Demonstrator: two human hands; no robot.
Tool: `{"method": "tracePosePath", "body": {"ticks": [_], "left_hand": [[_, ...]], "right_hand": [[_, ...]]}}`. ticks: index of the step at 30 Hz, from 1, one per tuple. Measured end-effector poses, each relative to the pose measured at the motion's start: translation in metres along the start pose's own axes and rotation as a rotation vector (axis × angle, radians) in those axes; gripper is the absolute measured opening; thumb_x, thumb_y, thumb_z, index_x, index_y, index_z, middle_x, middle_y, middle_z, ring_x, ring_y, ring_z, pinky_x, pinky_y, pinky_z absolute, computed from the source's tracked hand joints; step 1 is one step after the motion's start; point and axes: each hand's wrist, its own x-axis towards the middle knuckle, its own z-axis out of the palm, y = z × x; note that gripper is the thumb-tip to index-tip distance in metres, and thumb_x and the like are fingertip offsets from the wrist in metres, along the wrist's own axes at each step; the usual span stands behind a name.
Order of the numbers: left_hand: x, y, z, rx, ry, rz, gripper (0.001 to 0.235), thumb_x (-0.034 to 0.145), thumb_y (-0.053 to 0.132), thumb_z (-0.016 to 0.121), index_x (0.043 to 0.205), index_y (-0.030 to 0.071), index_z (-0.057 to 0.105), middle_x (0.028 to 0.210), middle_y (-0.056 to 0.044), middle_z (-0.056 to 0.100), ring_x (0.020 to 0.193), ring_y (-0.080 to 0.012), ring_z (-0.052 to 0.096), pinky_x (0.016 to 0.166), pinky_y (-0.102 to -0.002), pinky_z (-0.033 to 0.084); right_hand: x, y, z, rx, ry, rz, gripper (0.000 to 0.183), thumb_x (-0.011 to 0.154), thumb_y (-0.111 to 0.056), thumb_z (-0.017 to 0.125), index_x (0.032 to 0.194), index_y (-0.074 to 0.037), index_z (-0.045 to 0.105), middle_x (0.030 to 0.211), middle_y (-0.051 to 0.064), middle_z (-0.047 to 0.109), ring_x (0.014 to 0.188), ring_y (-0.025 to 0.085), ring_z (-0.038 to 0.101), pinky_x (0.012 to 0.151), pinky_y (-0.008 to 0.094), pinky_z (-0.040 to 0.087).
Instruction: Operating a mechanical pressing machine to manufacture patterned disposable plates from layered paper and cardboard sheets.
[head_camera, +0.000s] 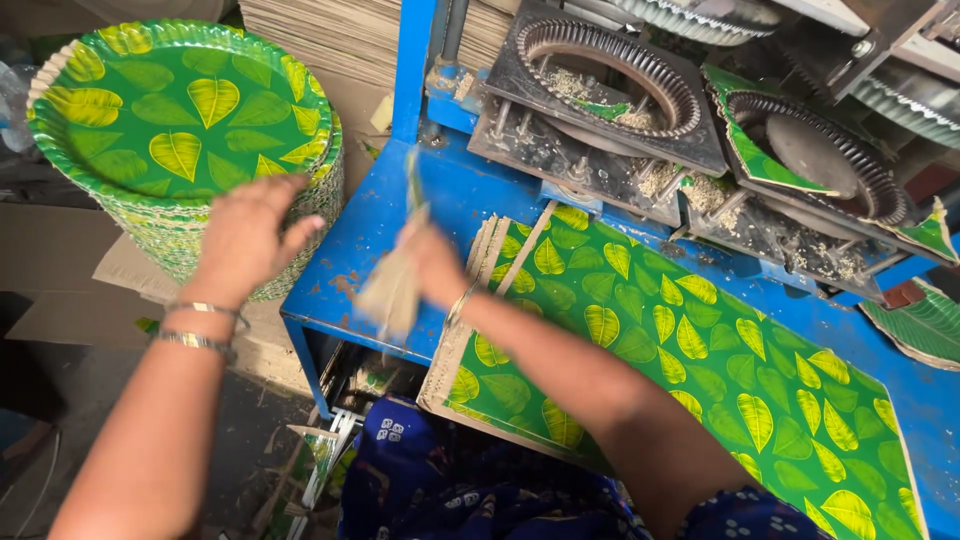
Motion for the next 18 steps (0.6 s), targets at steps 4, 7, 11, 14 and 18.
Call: {"method": "tracePosePath", "body": {"ticks": [4, 7, 11, 14, 18], "left_hand": [[-0.023, 0.049, -0.012, -0.297, -0.064, 0.029, 0.050, 0.092, 0.040, 0.067, 0.130, 0.008, 0.065, 0.129, -0.017, 0.068, 0.114, -0.0373, 0.066, 0.095, -0.047, 0.053], [-0.041, 0.069, 0.013, -0.285, -0.034, 0.083, 0.050, 0.090, 0.038, 0.072, 0.129, 0.008, 0.066, 0.129, -0.021, 0.066, 0.116, -0.0398, 0.064, 0.094, -0.048, 0.052], [-0.049, 0.127, 0.029, -0.353, -0.083, 0.081, 0.046, 0.086, 0.036, 0.075, 0.123, 0.009, 0.068, 0.126, -0.019, 0.067, 0.112, -0.0394, 0.065, 0.092, -0.047, 0.053], [-0.056, 0.171, 0.039, -0.354, -0.513, -0.177, 0.029, 0.094, 0.041, 0.070, 0.108, 0.015, 0.072, 0.117, -0.007, 0.074, 0.112, -0.0299, 0.070, 0.095, -0.041, 0.056], [-0.079, 0.200, 0.081, -0.475, -0.426, -0.078, 0.038, 0.092, 0.039, 0.072, 0.114, 0.008, 0.068, 0.117, -0.014, 0.072, 0.109, -0.0356, 0.067, 0.094, -0.044, 0.053]], "right_hand": [[0.020, 0.029, -0.067, 0.096, 0.560, 0.335, 0.023, 0.113, -0.020, 0.043, 0.108, -0.008, 0.062, 0.092, 0.011, 0.063, 0.085, 0.022, 0.060, 0.076, 0.038, 0.051], [-0.007, 0.090, -0.073, 0.750, 0.560, 0.901, 0.027, 0.105, -0.038, 0.048, 0.119, -0.016, 0.055, 0.081, 0.011, 0.054, 0.072, 0.026, 0.053, 0.060, 0.037, 0.043], [-0.046, 0.137, -0.058, 1.149, 0.399, 0.948, 0.034, 0.096, -0.028, 0.058, 0.126, -0.012, 0.053, 0.090, 0.014, 0.060, 0.086, 0.028, 0.065, 0.081, 0.046, 0.063], [-0.074, 0.028, -0.075, 1.116, 0.261, 1.136, 0.053, 0.097, -0.038, 0.063, 0.133, -0.002, 0.049, 0.106, 0.019, 0.065, 0.098, 0.033, 0.070, 0.084, 0.043, 0.065], [-0.152, -0.045, -0.177, 0.171, -0.364, 0.561, 0.050, 0.104, -0.043, 0.067, 0.132, -0.003, 0.056, 0.124, 0.012, 0.061, 0.108, 0.023, 0.062, 0.088, 0.038, 0.057]]}}
